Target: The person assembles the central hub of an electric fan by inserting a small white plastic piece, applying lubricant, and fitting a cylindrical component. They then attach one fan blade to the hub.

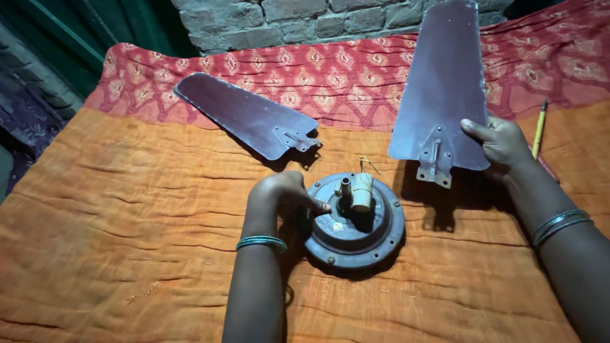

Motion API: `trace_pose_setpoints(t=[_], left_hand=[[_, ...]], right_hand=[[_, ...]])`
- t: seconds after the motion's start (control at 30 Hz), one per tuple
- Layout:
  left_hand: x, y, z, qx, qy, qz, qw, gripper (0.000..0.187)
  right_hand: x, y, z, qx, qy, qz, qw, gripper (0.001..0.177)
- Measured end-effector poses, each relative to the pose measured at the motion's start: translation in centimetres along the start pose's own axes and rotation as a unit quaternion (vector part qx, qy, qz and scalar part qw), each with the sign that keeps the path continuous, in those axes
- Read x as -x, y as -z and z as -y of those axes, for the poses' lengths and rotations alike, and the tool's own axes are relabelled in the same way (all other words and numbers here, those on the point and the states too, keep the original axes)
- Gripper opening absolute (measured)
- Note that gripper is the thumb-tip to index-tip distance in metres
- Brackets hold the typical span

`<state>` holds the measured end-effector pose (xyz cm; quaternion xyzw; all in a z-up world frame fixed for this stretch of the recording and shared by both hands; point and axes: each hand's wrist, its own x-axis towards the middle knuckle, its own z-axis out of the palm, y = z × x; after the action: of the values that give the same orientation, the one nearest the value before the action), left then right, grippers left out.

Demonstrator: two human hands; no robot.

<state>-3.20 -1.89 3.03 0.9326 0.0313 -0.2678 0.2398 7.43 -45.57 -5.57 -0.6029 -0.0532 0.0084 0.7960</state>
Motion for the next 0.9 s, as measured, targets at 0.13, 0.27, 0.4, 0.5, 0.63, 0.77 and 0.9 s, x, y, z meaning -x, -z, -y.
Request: trace_pose_setpoints(t=[0.13, 0.27, 0.4, 0.5, 0.63, 0.77, 0.9], left_hand=[[-0.4, -0.1, 0.0, 0.020, -0.050, 0.061, 0.997, 0.061], [-2.1, -0.6, 0.9, -0.020, -0.084, 0.031, 0.996, 0.071], [-4.5, -1.3, 1.8, -0.033, -0.129, -0.027, 0.991, 0.073], [-6.6, -2.0, 1.9, 0.062, -0.174, -0.026, 0.982, 0.067], [-9.3, -2.8, 1.0, 0.134, -0.267, -0.040, 0.953, 0.065], [-10.3, -2.9, 0.5, 0.117, -0.200, -0.054, 0.971, 0.066], [-9.3, -3.1, 0.8, 0.059, -0.093, -0.051, 0.993, 0.063]], right_hand=[[0.1, 0.0, -0.5, 0.015, -0.006, -0.021, 1.000, 0.028], [0.0, 0.4, -1.7, 0.041, -0.002, -0.044, 0.998, 0.026], [-0.6, 1.0, -2.3, -0.043, -0.023, -0.036, 0.998, 0.025], [-0.7, 1.3, -2.5, -0.037, -0.002, -0.059, 0.998, 0.025], [-0.5, 1.3, -2.6, -0.043, 0.003, -0.074, 0.996, 0.024], [-0.5, 1.4, -2.6, -0.044, -0.007, -0.079, 0.996, 0.023], [-0.5, 1.1, -2.6, -0.029, 0.000, -0.069, 0.997, 0.023]])
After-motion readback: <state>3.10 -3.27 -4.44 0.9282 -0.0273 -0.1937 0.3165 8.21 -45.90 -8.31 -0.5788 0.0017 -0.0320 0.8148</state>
